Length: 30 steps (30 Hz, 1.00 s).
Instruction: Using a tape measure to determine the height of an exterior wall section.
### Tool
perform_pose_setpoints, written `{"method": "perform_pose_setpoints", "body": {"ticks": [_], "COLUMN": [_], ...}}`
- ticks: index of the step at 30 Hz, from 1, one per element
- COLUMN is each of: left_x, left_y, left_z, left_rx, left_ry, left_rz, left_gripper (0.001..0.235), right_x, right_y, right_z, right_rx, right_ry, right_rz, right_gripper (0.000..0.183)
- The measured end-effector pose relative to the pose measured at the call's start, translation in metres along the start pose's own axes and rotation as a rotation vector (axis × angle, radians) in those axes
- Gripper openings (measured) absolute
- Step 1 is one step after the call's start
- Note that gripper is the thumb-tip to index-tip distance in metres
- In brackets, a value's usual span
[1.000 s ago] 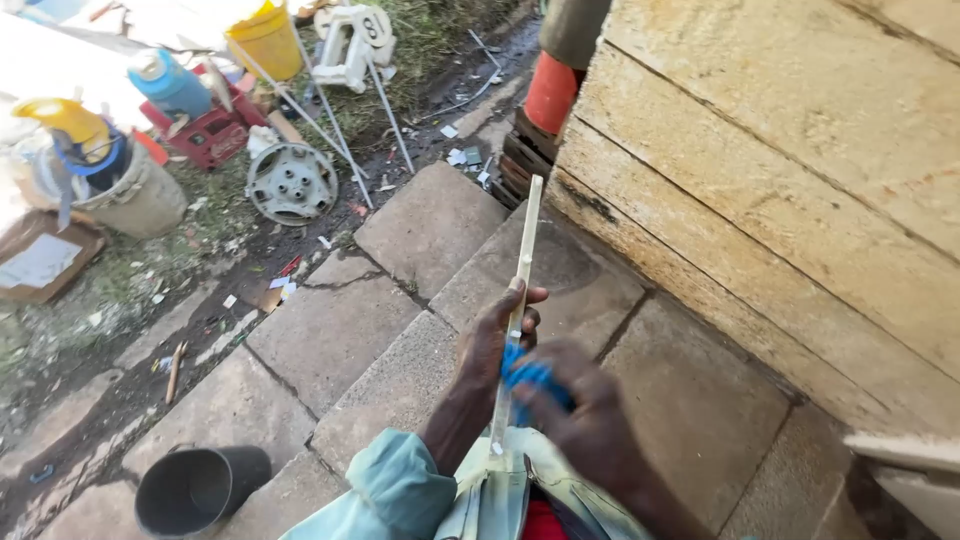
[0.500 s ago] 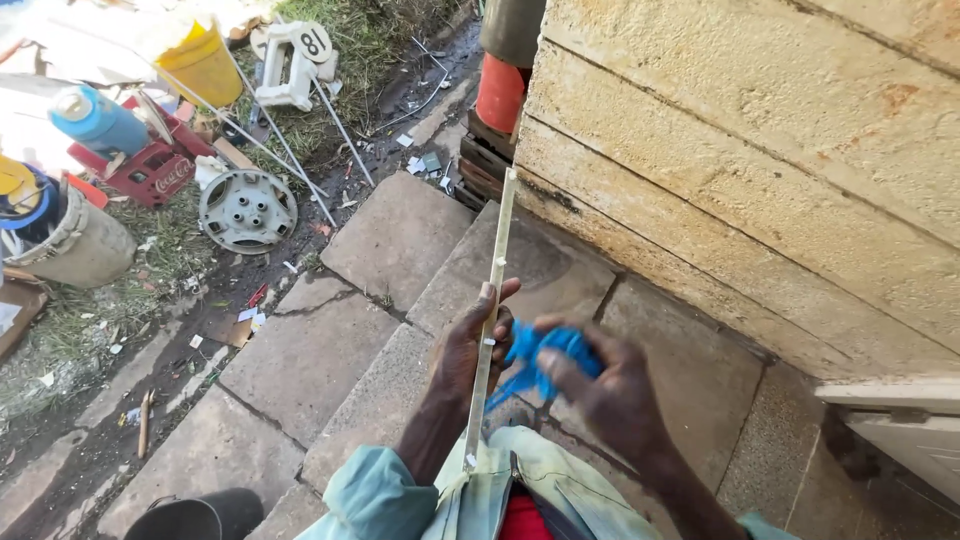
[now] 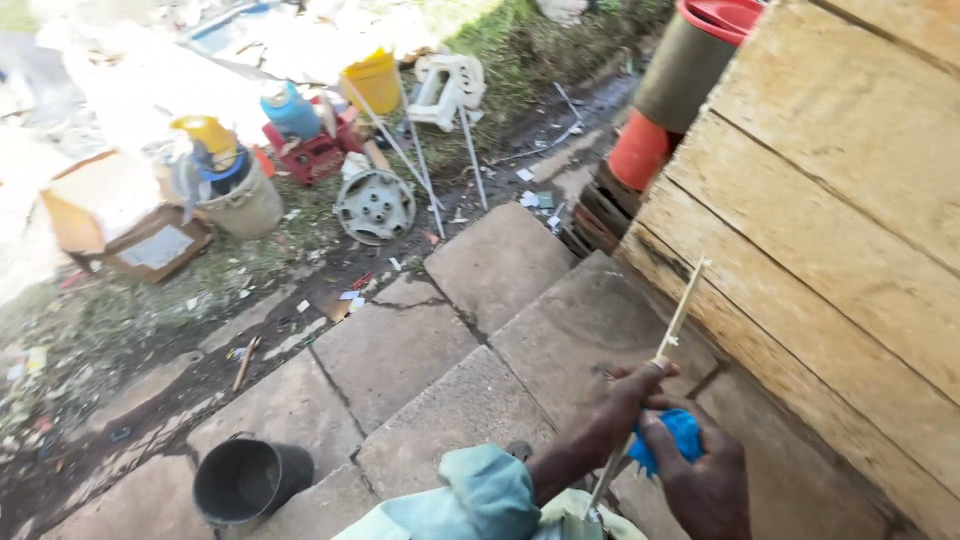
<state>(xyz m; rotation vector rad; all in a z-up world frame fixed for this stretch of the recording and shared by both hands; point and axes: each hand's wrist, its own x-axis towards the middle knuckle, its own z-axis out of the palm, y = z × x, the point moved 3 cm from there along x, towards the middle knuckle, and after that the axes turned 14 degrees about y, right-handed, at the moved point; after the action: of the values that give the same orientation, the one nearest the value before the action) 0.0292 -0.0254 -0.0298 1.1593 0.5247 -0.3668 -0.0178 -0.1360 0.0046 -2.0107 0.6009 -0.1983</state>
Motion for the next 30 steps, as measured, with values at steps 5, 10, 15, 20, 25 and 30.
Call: {"method": "perform_pose_setpoints", "body": {"ticks": [5, 10, 15, 20, 25, 30], "left_x": [0.003, 0.006, 0.006, 0.0, -0.009, -0.004], "left_y": [0.002, -0.004, 0.002, 0.003, 0.008, 0.003], "left_z": [-0.002, -0.002, -0.001, -0.001, 0.001, 0.001], "left_rx": [0.141, 0.148, 0.083, 0.138, 0.056, -0.015], "left_ry": [0.046, 0.001, -0.005, -0.023, -0.139, -0.142], "left_rz": [0.057, 0.056, 0.052, 0.027, 0.053, -0.016], "left_gripper": [0.034, 0.038, 0.032, 0.034, 0.035, 0.032], "right_x": [0.03, 0.024, 0.003, -0.004, -0.01, -0.007], "right_y": [0.05, 0.046, 0.006, 0.009, 0.01, 0.014], "right_z": [-0.002, -0.003, -0.003, -0.01, -0.003, -0.002], "right_rx": [0.592, 0.508, 0.414, 0.088, -0.14, -0.125], "right_ry": [0.088, 0.119, 0.063, 0.137, 0.113, 0.086], "right_rz": [0.371, 0.264, 0.202, 0.092, -0.092, -0.099], "right_gripper": [0.035, 0.018, 0.015, 0.011, 0.016, 0.015]}}
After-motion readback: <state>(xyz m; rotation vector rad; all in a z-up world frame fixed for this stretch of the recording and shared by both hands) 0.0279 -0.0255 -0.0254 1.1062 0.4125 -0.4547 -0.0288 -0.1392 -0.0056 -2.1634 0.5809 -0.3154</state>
